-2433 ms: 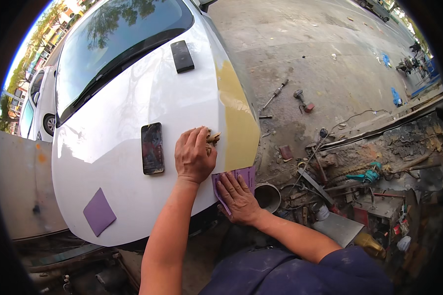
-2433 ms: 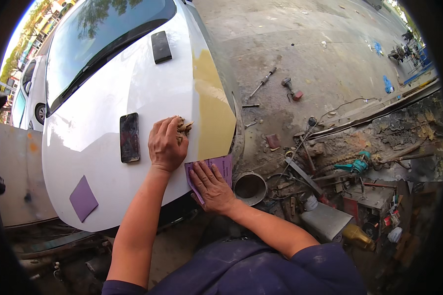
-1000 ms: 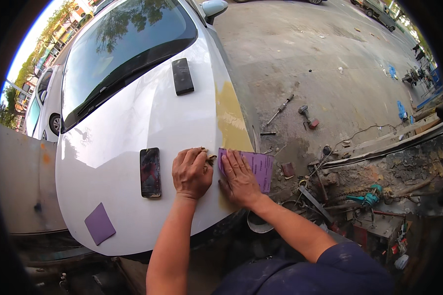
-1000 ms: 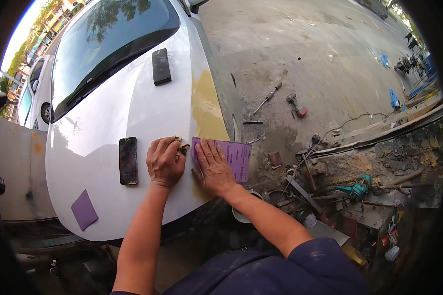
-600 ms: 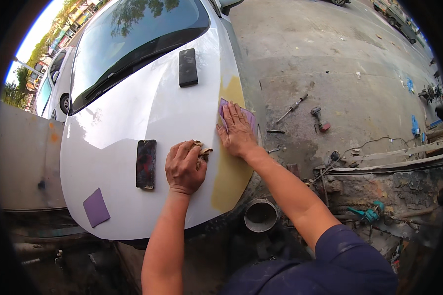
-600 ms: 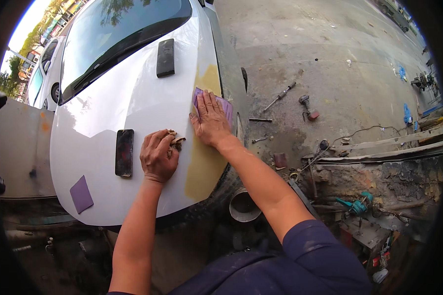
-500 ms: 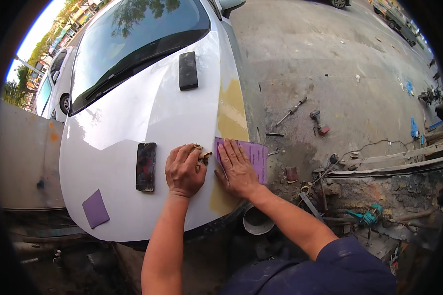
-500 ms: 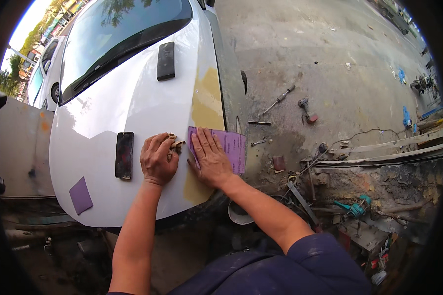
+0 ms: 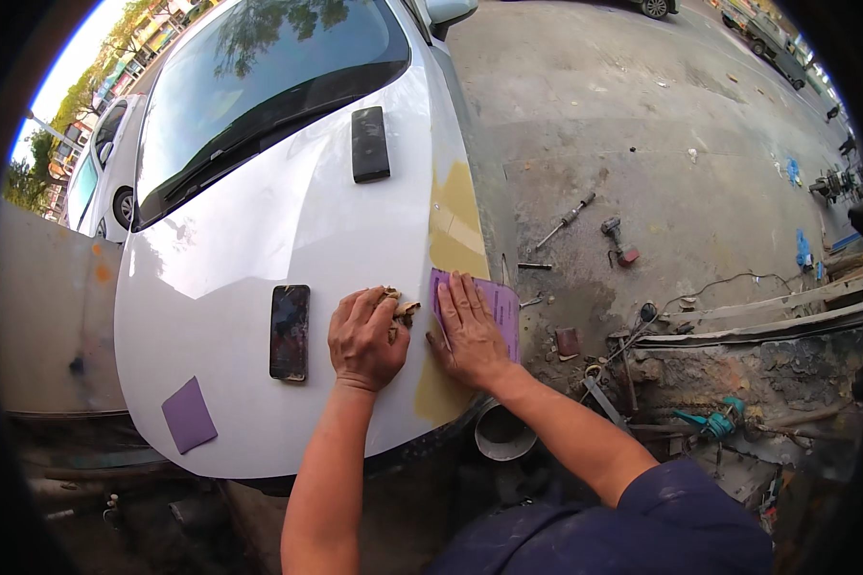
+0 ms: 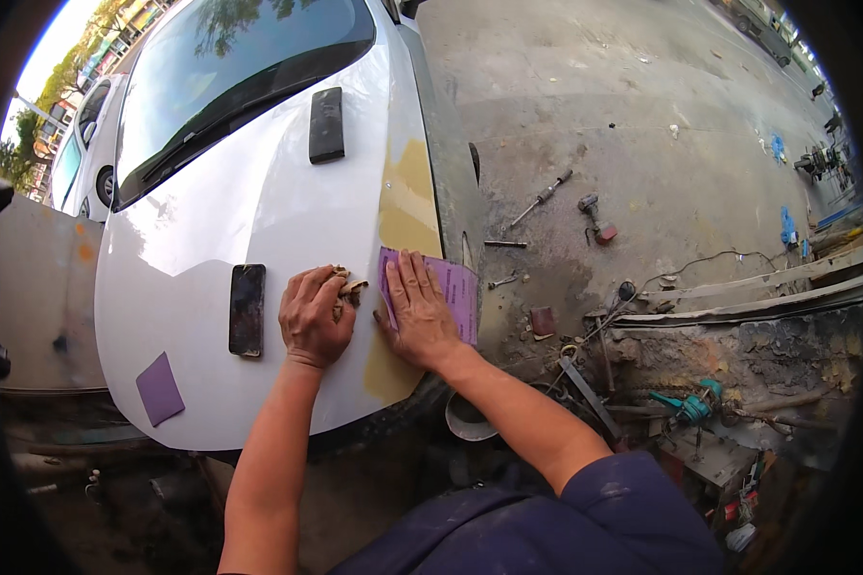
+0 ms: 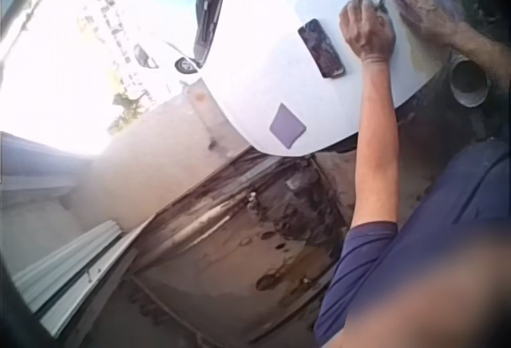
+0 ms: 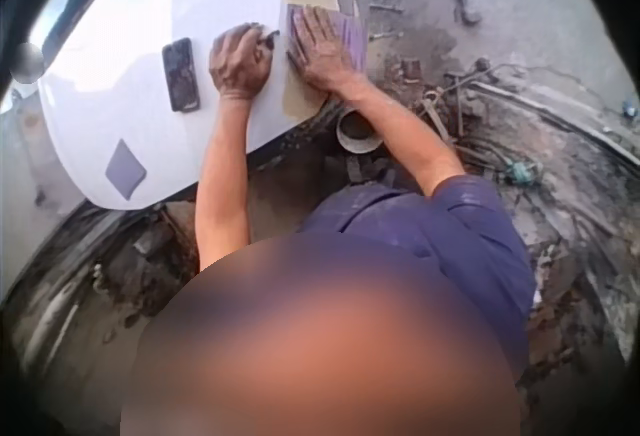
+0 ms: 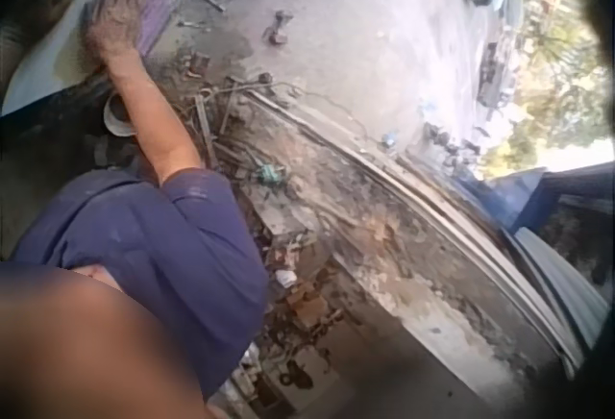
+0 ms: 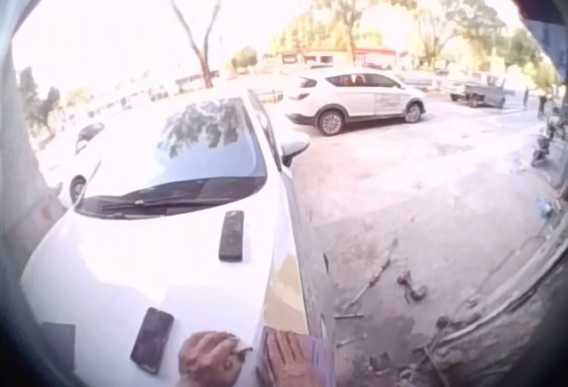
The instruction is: The person sands a section of a white car hood using a purple sanding block, then wipes the area with a cloth. They walk into the workshop, pick up a white wipe, and clean the hood again. The person retrieves a small tube and applies a substance to a sanding block before returning to the hood to continue sanding.
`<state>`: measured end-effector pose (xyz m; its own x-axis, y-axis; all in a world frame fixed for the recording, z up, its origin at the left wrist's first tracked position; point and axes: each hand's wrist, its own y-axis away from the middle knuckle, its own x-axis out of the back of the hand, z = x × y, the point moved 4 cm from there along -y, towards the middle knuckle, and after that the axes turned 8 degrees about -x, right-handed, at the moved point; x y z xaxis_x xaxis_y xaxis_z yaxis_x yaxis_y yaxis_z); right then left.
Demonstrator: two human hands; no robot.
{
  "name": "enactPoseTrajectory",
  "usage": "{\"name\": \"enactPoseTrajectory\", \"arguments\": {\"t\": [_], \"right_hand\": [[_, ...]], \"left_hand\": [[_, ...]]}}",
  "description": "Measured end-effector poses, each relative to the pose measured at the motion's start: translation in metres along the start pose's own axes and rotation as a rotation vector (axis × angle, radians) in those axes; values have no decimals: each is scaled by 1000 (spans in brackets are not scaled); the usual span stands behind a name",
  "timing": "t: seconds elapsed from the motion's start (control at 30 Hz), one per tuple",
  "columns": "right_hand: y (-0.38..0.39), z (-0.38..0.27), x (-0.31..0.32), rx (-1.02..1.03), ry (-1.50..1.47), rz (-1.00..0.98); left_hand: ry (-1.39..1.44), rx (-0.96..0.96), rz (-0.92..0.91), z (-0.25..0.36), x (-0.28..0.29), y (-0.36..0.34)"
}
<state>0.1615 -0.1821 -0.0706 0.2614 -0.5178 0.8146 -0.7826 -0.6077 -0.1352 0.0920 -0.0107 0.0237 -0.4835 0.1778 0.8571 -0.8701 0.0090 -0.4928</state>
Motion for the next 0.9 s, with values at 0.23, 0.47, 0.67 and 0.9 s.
{"name": "enactPoseTrajectory", "arguments": {"t": [0.23,0.47,0.67,0.9], "right_hand": [[-65,40,-18,-28,-6,98],[-1,5,-6,36,7,117],[-10,12,-5,97,5,180],[-99,30,-3,-152,-51,100]], "left_hand": [[-2,-5,6,-1,1,-2],[-3,-3,10,-1,0,-3],[-25,-16,58,-4,-8,-13],[-7,-18,31,-10,-21,-29]]}}
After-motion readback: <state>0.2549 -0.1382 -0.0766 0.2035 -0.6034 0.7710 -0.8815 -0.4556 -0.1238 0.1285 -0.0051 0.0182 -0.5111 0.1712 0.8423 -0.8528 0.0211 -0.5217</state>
